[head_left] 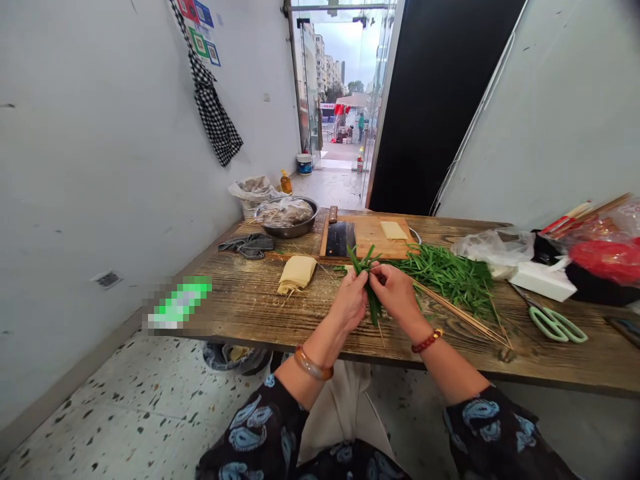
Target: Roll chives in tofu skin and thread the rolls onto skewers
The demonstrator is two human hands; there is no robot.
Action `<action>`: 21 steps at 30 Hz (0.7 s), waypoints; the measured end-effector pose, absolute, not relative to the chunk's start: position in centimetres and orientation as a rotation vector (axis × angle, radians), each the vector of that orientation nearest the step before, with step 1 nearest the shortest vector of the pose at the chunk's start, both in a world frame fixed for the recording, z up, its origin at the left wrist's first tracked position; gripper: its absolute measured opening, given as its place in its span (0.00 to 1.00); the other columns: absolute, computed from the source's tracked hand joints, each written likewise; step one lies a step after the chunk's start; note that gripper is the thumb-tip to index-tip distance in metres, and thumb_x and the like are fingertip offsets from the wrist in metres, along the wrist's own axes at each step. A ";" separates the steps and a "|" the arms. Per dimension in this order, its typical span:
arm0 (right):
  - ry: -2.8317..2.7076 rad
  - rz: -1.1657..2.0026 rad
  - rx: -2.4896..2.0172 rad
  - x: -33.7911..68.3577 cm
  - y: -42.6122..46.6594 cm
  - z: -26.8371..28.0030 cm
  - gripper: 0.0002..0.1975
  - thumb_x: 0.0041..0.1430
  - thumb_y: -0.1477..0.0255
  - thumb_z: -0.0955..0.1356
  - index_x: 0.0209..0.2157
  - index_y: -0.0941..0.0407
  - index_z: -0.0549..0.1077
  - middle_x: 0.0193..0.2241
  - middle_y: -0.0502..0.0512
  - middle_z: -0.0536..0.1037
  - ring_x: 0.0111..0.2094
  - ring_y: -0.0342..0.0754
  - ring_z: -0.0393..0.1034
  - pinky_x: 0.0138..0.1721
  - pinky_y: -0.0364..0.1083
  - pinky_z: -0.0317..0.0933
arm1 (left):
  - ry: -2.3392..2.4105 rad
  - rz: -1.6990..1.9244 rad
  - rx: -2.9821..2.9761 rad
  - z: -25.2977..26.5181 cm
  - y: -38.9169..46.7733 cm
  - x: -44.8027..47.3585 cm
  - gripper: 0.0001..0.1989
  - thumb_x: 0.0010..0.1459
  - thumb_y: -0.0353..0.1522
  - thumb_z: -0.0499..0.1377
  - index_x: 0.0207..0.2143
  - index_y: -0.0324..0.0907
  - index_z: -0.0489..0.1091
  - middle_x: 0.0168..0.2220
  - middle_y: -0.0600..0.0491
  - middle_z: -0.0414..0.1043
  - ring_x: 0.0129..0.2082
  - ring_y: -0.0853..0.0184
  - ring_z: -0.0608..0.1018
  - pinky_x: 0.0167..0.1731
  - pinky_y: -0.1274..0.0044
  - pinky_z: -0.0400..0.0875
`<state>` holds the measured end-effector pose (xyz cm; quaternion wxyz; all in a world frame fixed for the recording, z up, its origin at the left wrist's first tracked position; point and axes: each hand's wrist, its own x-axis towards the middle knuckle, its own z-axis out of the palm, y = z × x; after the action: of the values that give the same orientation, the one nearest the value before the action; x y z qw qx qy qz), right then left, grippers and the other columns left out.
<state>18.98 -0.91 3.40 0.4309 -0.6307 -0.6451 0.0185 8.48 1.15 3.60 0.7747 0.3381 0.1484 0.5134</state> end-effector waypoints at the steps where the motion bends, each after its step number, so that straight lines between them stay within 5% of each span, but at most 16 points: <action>1: -1.618 0.031 -1.590 19.0 -0.9 3.5 0.09 0.58 0.70 0.64 0.30 0.56 0.74 0.31 0.56 0.78 0.32 0.48 0.70 0.35 0.45 0.61 | 0.323 1.111 0.731 3.6 1.1 8.5 0.06 0.50 0.26 0.60 0.34 0.38 0.71 0.38 0.49 0.76 0.46 0.65 0.75 0.50 0.74 0.65; 10: -1.785 0.110 -1.451 19.2 -2.0 2.8 0.13 0.59 0.74 0.63 0.45 0.57 0.73 0.36 0.57 0.77 0.35 0.48 0.71 0.38 0.47 0.63 | 0.423 1.125 0.633 3.8 2.5 8.2 0.03 0.57 0.25 0.55 0.32 0.36 0.69 0.33 0.47 0.77 0.41 0.64 0.77 0.47 0.71 0.67; 16: -1.873 0.006 -1.545 23.6 -2.9 1.0 0.11 0.63 0.73 0.61 0.39 0.57 0.75 0.35 0.57 0.76 0.38 0.50 0.71 0.41 0.48 0.64 | 0.431 1.158 0.615 4.1 4.1 6.8 0.03 0.62 0.27 0.51 0.34 0.39 0.63 0.23 0.56 0.68 0.24 0.73 0.74 0.31 0.78 0.70; 21: -1.940 -0.282 -1.704 26.8 -3.5 2.3 0.13 0.63 0.73 0.61 0.41 0.57 0.76 0.42 0.61 0.76 0.43 0.54 0.69 0.44 0.52 0.63 | 0.539 0.894 0.905 3.4 3.8 6.2 0.06 0.58 0.31 0.56 0.31 0.41 0.59 0.18 0.64 0.55 0.12 0.80 0.55 0.13 0.87 0.48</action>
<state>26.76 -3.49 2.27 0.2685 -0.6319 -0.7195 -0.1046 6.17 3.82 3.39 0.7707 0.4175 0.2487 0.4121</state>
